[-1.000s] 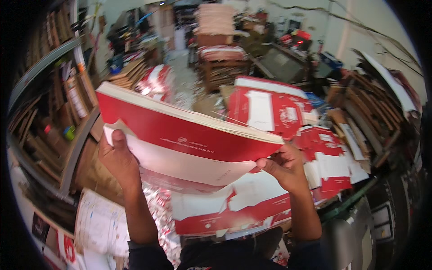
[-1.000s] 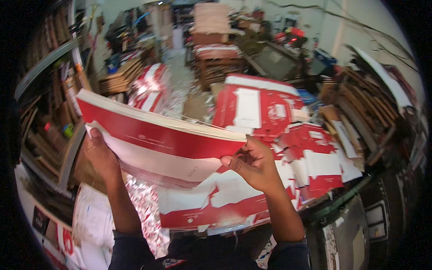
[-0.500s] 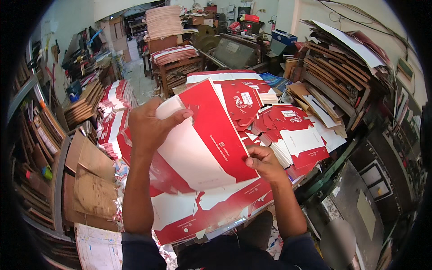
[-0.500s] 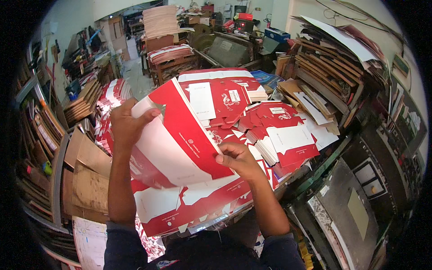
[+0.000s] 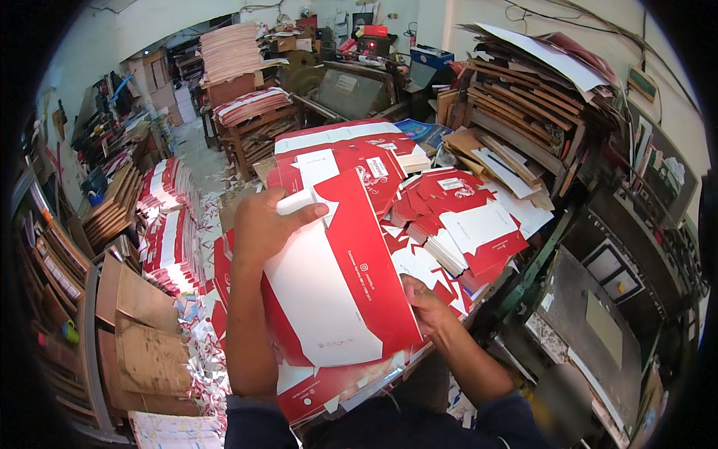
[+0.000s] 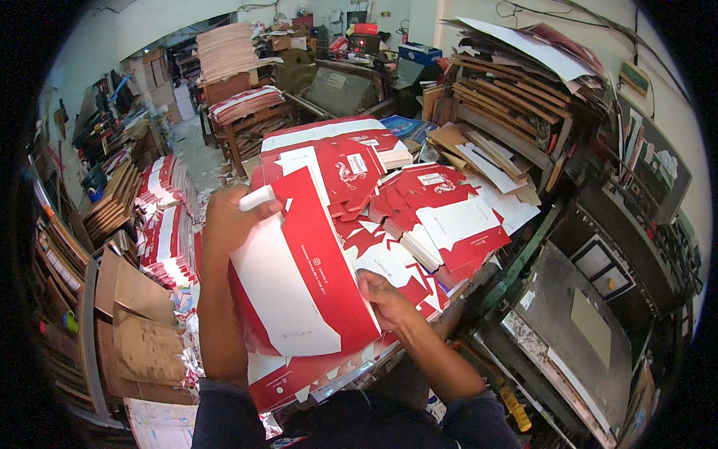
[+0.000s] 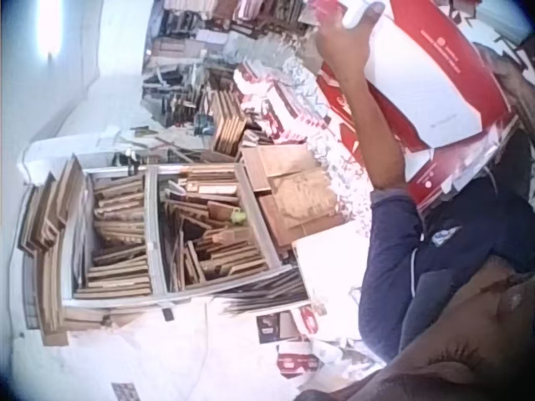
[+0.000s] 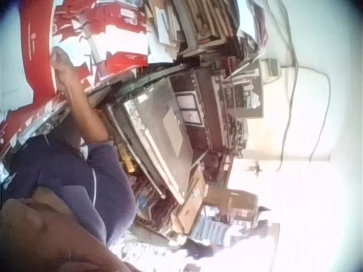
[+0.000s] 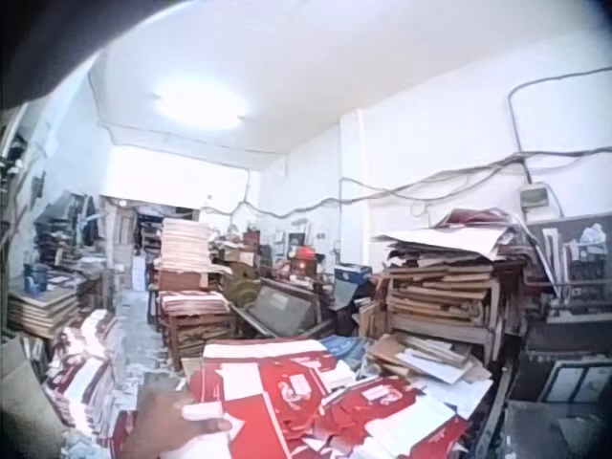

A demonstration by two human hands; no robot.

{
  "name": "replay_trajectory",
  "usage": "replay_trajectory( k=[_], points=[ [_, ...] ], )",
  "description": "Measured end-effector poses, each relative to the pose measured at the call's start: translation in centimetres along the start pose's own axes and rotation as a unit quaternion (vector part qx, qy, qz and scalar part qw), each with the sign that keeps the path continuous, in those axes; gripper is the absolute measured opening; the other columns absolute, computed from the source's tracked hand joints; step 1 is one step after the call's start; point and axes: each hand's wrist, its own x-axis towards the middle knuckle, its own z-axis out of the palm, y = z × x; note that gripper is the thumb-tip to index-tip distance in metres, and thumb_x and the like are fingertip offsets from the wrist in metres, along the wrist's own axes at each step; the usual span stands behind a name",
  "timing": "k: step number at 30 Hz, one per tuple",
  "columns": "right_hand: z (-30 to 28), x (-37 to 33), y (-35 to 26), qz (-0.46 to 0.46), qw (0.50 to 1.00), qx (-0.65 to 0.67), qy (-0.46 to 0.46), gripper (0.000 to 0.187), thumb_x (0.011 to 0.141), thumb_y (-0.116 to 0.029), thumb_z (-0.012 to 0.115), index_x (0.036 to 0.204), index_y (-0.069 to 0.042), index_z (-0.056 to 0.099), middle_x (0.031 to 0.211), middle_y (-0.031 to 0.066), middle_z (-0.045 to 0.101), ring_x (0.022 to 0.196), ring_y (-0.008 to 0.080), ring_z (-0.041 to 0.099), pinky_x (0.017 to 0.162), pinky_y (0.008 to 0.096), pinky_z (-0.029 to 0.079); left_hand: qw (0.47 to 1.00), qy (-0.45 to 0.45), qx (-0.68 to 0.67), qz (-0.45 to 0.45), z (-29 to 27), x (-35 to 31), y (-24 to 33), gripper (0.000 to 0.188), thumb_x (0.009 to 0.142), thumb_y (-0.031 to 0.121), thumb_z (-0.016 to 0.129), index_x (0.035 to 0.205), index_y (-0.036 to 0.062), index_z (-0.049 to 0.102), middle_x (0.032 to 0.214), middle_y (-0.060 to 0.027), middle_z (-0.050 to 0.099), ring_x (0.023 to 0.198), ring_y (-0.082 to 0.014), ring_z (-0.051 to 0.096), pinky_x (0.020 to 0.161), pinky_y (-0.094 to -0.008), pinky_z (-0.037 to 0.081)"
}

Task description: The person assembles red and white printed cardboard boxes by hand. They fold the flaps of the flat sheets, tuck them into slots, and secure the structure. The person handles the boxes one at a time, stacking the finished units on a pile.

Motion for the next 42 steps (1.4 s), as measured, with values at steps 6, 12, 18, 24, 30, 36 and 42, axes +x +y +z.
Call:
replay_trajectory(
  k=[6,12,18,24,30,36,42],
  points=[
    [-1.4,-2.1,0.5,-0.004,0.976,-0.136,0.169,0.019,0.098,-0.021,0.063,0.103,-0.003,0.065,0.098,0.0069,0.069,0.083,0.0125,0.067,0.076,0.0279,0.057,0.992,-0.07,0.083,-0.068,4.9,-0.2,-3.4,0.069,0.069,0.069,0.077,0.072,0.001,0.07,0.064,-0.0112,0.069,0.055,-0.0231,0.067,0.057,-0.0377,0.052],
    [-0.4,-1.2,-0.1,0.06,0.904,-0.319,0.279,0.03,0.097,-0.033,0.066,0.099,-0.003,0.069,0.088,0.0006,0.069,0.074,0.0067,0.061,0.063,0.0217,0.049,0.993,0.002,0.101,-0.056,11.2,-1.6,-9.8,0.074,0.081,0.072,0.063,0.067,-0.0005,0.067,0.058,-0.014,0.064,0.056,-0.029,0.065,0.059,-0.0414,0.05],
    [-0.9,1.0,-0.6,0.028,0.871,-0.389,0.298,0.037,0.093,-0.041,0.07,0.103,-0.005,0.071,0.076,-0.0043,0.059,0.063,0.0039,0.05,0.055,0.0218,0.041,0.994,-0.005,0.07,-0.088,12.5,-1.4,-9.9,0.076,0.087,0.072,0.056,0.067,-0.0003,0.067,0.054,-0.0121,0.062,0.055,-0.0288,0.064,0.059,-0.0417,0.049],
    [-2.6,2.9,-0.8,0.086,0.911,-0.25,0.316,0.028,0.091,-0.033,0.073,0.101,-0.007,0.07,0.087,-0.0001,0.069,0.073,0.0062,0.061,0.063,0.0219,0.049,0.991,-0.024,0.071,-0.107,12.0,-1.3,-10.4,0.075,0.086,0.073,0.056,0.074,0.0004,0.071,0.054,-0.0107,0.062,0.056,-0.0285,0.065,0.06,-0.0403,0.05],
    [-0.6,3.0,-0.9,0.007,0.825,-0.463,0.323,0.035,0.092,-0.031,0.072,0.109,0.0,0.07,0.09,0.0048,0.069,0.078,0.0117,0.063,0.068,0.0259,0.051,0.987,-0.034,0.128,-0.088,12.2,-1.5,-11.2,0.078,0.084,0.077,0.053,0.084,0.0022,0.076,0.054,-0.0081,0.063,0.06,-0.0286,0.067,0.06,-0.0412,0.051],
    [-1.0,2.4,0.3,-0.075,0.613,-0.721,0.314,0.026,0.087,-0.021,0.075,0.1,0.002,0.073,0.096,0.0134,0.071,0.084,0.0199,0.068,0.068,0.0278,0.054,0.984,-0.059,0.148,-0.079,12.4,-1.6,-10.4,0.078,0.083,0.079,0.052,0.081,0.0056,0.076,0.051,-0.0039,0.062,0.059,-0.0262,0.068,0.057,-0.0421,0.051],
    [0.1,3.2,2.1,-0.146,0.471,-0.819,0.294,0.021,0.088,-0.018,0.073,0.092,0.003,0.071,0.094,0.0139,0.07,0.075,0.0216,0.066,0.064,0.0314,0.054,0.971,-0.098,0.195,-0.099,13.6,-1.6,-11.8,0.084,0.079,0.084,0.053,0.076,0.0018,0.073,0.062,-0.0154,0.066,0.063,-0.0323,0.068,0.059,-0.0446,0.051]
  ],
)
